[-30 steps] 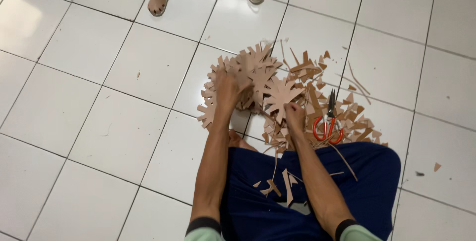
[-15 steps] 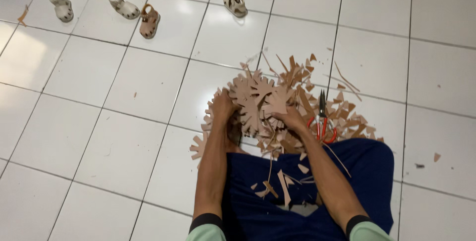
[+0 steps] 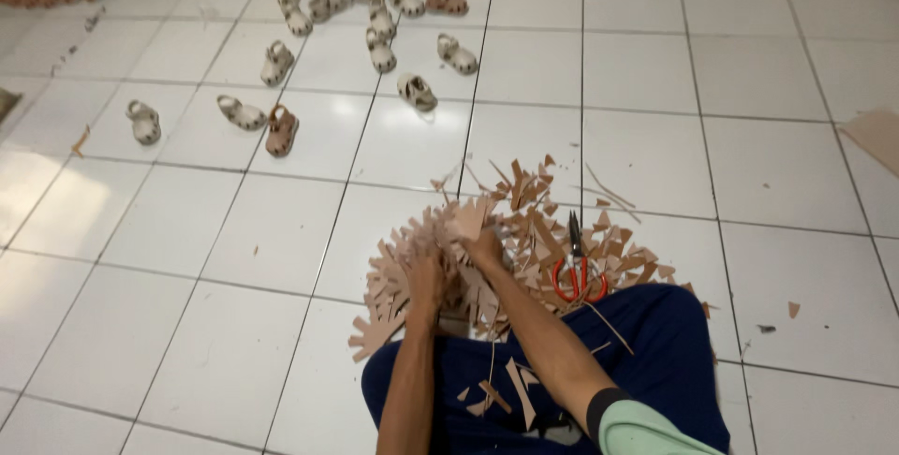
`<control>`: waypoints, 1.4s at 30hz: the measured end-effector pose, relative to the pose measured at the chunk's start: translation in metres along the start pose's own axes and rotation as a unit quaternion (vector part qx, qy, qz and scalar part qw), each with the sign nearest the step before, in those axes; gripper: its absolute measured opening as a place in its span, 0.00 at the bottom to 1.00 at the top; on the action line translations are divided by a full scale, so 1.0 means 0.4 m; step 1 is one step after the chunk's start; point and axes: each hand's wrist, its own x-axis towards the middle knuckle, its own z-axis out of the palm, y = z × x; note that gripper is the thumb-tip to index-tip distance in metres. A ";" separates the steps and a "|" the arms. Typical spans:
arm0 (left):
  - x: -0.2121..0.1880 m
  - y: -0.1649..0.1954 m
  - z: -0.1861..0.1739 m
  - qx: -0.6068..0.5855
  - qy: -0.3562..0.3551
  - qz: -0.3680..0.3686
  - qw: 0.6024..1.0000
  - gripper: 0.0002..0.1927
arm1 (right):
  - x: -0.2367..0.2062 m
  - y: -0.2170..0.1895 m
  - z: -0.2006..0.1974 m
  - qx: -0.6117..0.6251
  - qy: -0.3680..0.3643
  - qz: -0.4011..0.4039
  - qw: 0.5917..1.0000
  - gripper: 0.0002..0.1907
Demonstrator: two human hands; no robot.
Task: The person sits on the floor and cuts tan leather pieces into flower-like shapes using red-handled scissors, trimming curved edges over their lap. They set finished cutouts aside, gather the cut pieces into a stack, and place them with the pile of completed shapes on the floor.
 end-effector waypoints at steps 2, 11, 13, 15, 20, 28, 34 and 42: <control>-0.011 0.020 0.005 -0.120 -0.070 -0.041 0.989 0.11 | -0.019 0.007 -0.002 0.064 -0.003 0.019 0.998 0.25; -0.044 0.047 -0.019 -0.332 -0.033 -0.291 0.897 0.24 | -0.047 0.110 -0.116 0.349 -0.150 -0.003 0.925 0.18; -0.055 0.051 -0.035 -0.397 -0.014 -0.372 0.839 0.28 | -0.073 0.155 -0.145 0.305 -0.191 -0.048 0.932 0.23; -0.076 0.065 -0.042 -0.473 0.020 -0.387 0.791 0.32 | -0.102 0.190 -0.155 0.296 -0.180 -0.075 0.935 0.17; -0.177 0.102 -0.066 -0.633 -0.120 -0.385 0.661 0.22 | -0.178 0.257 -0.162 0.263 -0.211 -0.093 0.937 0.16; -0.298 0.216 -0.119 -0.789 -0.117 -0.473 0.376 0.23 | -0.289 0.328 -0.186 0.150 -0.177 -0.249 0.940 0.23; -0.369 0.243 -0.094 -0.763 -0.151 -0.544 0.314 0.16 | -0.365 0.457 -0.327 0.208 -0.168 -0.157 0.951 0.25; -0.409 0.274 -0.084 -0.739 -0.183 -0.500 0.412 0.22 | -0.390 0.520 -0.448 0.201 -0.170 -0.031 0.964 0.23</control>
